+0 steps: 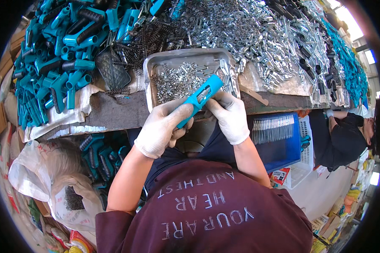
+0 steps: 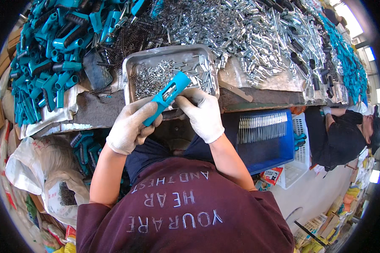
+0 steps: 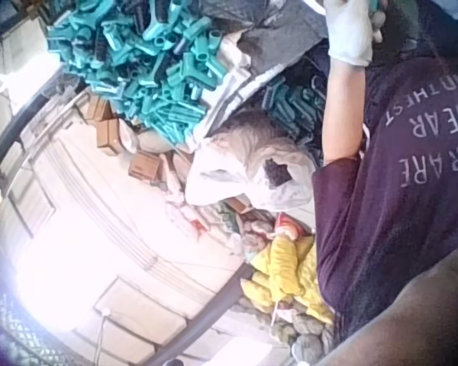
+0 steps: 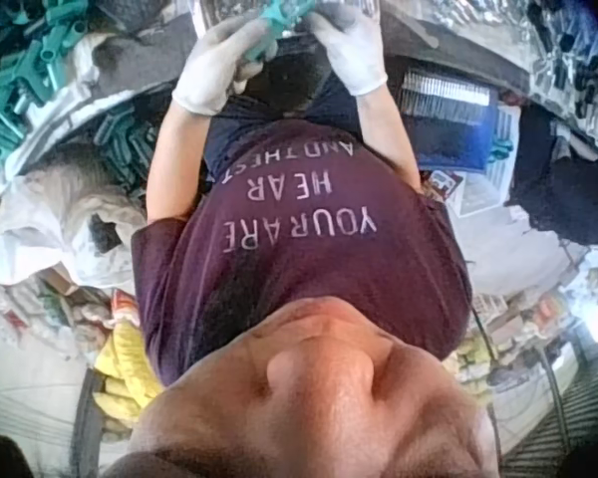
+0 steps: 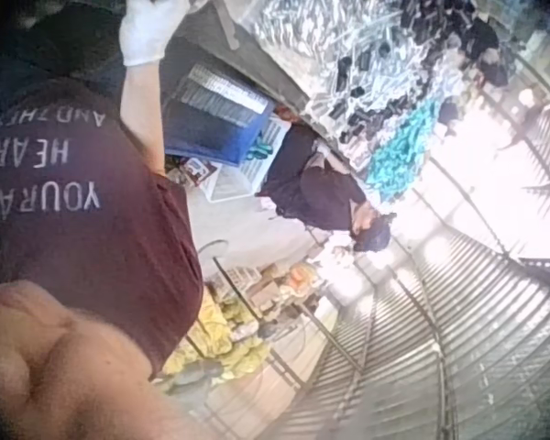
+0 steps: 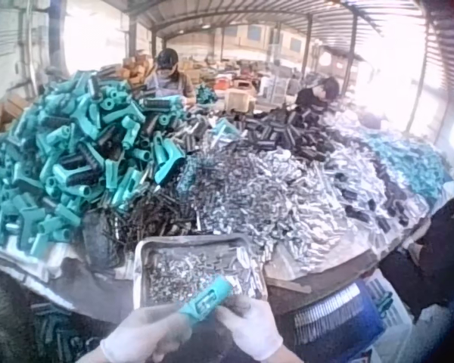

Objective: Assembling metal rods into blue plastic handles and adding small metal components.

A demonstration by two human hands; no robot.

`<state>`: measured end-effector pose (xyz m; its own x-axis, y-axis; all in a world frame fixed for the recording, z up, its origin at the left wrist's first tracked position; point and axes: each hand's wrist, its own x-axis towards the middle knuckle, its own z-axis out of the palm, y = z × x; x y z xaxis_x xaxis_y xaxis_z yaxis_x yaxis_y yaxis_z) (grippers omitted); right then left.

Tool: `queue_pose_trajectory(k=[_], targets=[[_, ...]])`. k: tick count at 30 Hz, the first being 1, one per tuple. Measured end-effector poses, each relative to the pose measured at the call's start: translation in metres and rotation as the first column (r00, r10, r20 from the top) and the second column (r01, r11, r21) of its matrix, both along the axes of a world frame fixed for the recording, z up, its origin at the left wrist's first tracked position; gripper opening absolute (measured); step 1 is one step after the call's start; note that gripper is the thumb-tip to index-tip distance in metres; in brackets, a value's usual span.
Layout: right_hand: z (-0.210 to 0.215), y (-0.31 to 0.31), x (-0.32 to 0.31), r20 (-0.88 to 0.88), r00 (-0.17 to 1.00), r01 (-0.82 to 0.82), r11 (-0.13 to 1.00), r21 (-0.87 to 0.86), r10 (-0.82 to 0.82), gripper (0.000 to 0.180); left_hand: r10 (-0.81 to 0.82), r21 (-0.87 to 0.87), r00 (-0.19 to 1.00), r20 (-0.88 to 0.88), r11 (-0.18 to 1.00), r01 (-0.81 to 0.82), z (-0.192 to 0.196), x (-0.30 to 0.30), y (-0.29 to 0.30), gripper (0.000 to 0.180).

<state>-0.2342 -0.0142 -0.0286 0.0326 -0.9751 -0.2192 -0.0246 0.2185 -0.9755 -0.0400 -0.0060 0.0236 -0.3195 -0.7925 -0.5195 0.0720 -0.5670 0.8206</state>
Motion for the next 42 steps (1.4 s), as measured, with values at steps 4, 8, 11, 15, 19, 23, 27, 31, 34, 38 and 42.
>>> queue_pose_trajectory(k=[4, 8, 11, 15, 19, 23, 27, 31, 34, 38, 42], targets=[[-0.002, 0.000, 0.002, -0.043, 0.999, -0.006, 0.995, -0.096, 0.002, 0.015, -0.025, 0.045, 0.999, -0.038, 0.999, 0.027, 0.001, 0.001, 0.001, 0.032], [-0.021, 0.000, -0.003, 0.167, 0.986, 0.019, 0.989, -0.149, 0.007, 0.011, -0.035, 0.070, 0.995, -0.092, 0.997, 0.041, 0.004, -0.002, 0.004, 0.034], [-0.026, 0.000, -0.006, 0.332, 0.943, 0.035, 0.987, -0.160, 0.021, 0.010, -0.058, 0.087, 0.981, -0.183, 0.993, 0.075, 0.002, -0.004, 0.006, 0.034], [-0.015, 0.004, -0.006, 0.493, 0.870, 0.012, 0.998, -0.064, 0.021, 0.009, -0.042, 0.062, 0.989, -0.139, 0.997, 0.051, 0.005, -0.008, 0.009, 0.034], [-0.014, 0.007, -0.011, 0.576, 0.817, -0.022, 1.000, 0.018, 0.008, 0.012, -0.043, 0.059, 0.994, -0.098, 0.997, 0.049, 0.006, -0.009, 0.008, 0.034], [-0.006, 0.009, -0.005, 0.818, 0.557, -0.028, 0.981, 0.190, -0.143, 0.017, -0.080, -0.010, 0.997, 0.013, 0.997, 0.081, -0.001, -0.011, 0.006, 0.031], [-0.003, 0.016, 0.006, 0.329, 0.938, 0.138, 0.989, -0.056, -0.112, 0.023, -0.065, -0.099, 0.989, 0.132, 0.992, 0.078, -0.005, -0.022, 0.007, 0.031], [0.003, 0.011, 0.006, 0.427, 0.891, 0.182, 0.983, -0.018, -0.157, 0.026, -0.043, -0.082, 0.992, 0.121, 0.995, 0.053, -0.008, -0.022, 0.010, 0.034], [0.006, 0.009, -0.001, 0.371, 0.920, 0.144, 0.989, -0.030, -0.123, 0.029, -0.118, 0.041, 0.990, -0.078, 0.992, 0.122, -0.008, -0.017, 0.006, 0.035], [-0.006, -0.017, -0.048, -0.209, 0.962, 0.102, 0.944, -0.315, -0.174, 0.033, -0.168, 0.034, 0.973, -0.161, 0.984, 0.175, -0.017, -0.012, 0.004, 0.043], [-0.023, -0.074, -0.096, -0.746, 0.540, 0.207, 0.921, -0.331, -0.389, 0.041, -0.058, -0.207, 0.997, 0.057, 0.976, 0.069, -0.017, -0.020, 0.006, 0.041]])
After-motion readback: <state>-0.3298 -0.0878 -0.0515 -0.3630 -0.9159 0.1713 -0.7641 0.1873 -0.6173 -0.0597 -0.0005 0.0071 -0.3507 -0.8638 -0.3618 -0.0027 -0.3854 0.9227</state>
